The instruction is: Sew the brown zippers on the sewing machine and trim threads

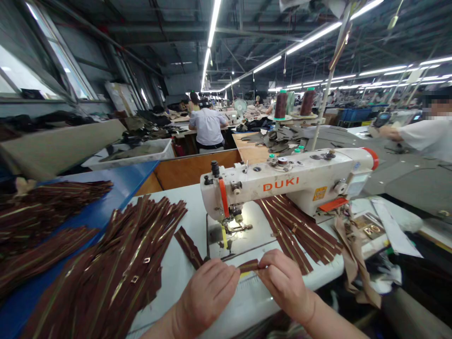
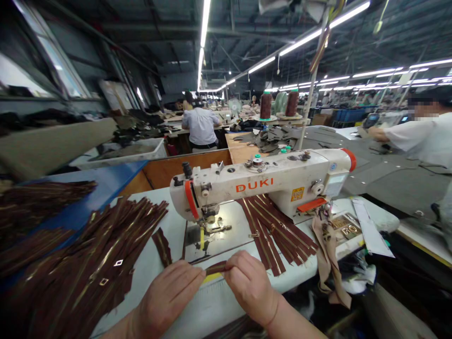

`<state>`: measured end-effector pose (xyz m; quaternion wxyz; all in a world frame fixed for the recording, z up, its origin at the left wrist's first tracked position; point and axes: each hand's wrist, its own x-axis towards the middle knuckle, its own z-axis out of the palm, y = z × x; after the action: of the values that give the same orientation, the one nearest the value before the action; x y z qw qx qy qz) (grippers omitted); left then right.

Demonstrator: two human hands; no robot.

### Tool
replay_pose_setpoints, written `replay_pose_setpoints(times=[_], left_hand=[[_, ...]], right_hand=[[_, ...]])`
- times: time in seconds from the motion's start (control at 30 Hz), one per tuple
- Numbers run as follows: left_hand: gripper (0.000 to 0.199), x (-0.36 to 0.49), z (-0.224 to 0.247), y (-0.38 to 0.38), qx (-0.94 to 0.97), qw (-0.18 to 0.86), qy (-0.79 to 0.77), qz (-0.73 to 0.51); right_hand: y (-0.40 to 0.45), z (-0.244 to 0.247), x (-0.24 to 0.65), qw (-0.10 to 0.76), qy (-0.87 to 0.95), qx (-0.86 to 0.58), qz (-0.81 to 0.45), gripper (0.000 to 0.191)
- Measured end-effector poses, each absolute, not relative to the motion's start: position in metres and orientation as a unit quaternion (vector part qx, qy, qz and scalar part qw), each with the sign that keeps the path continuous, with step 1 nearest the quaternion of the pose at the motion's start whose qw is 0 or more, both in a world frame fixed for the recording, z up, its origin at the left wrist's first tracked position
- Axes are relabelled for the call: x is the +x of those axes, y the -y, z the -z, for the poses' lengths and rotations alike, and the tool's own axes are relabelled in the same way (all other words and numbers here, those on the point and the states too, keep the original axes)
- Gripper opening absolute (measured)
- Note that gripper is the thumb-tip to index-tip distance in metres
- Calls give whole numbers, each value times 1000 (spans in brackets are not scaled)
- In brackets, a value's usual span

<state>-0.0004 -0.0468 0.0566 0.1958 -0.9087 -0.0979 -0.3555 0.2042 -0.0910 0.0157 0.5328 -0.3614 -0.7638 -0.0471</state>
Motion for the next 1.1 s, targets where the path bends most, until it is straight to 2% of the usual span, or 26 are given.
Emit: replay_pose_setpoints(times=[0.3, 0.47, 0.63, 0.73, 0.87, 0.97, 1.1], left_hand=[[23, -7, -44, 43, -905, 208, 95, 359], [24, -4, -45, 45, -906, 197, 99, 362], [23, -2, -38, 44, -916, 114, 149, 354], [20, -12, -31, 38, -904, 73, 243, 345], [25, -41, -17, 29, -844, 96, 394, 352], [34, -51, -12, 26, -826, 56, 446, 339], [37, -36, -30, 25, -844, -59, 412, 339]], right_hand=[[95, -11, 211, 508, 766, -393, 2, 15], [99, -8, 207, 487, 767, -412, -73, 30], [94, -4, 197, 494, 730, -436, -179, 13], [92, 1, 188, 515, 606, -506, -332, 25], [88, 2, 180, 537, 376, -514, -554, 48], [85, -4, 175, 547, 295, -505, -599, 55], [85, -14, 170, 547, 284, -508, -602, 56]])
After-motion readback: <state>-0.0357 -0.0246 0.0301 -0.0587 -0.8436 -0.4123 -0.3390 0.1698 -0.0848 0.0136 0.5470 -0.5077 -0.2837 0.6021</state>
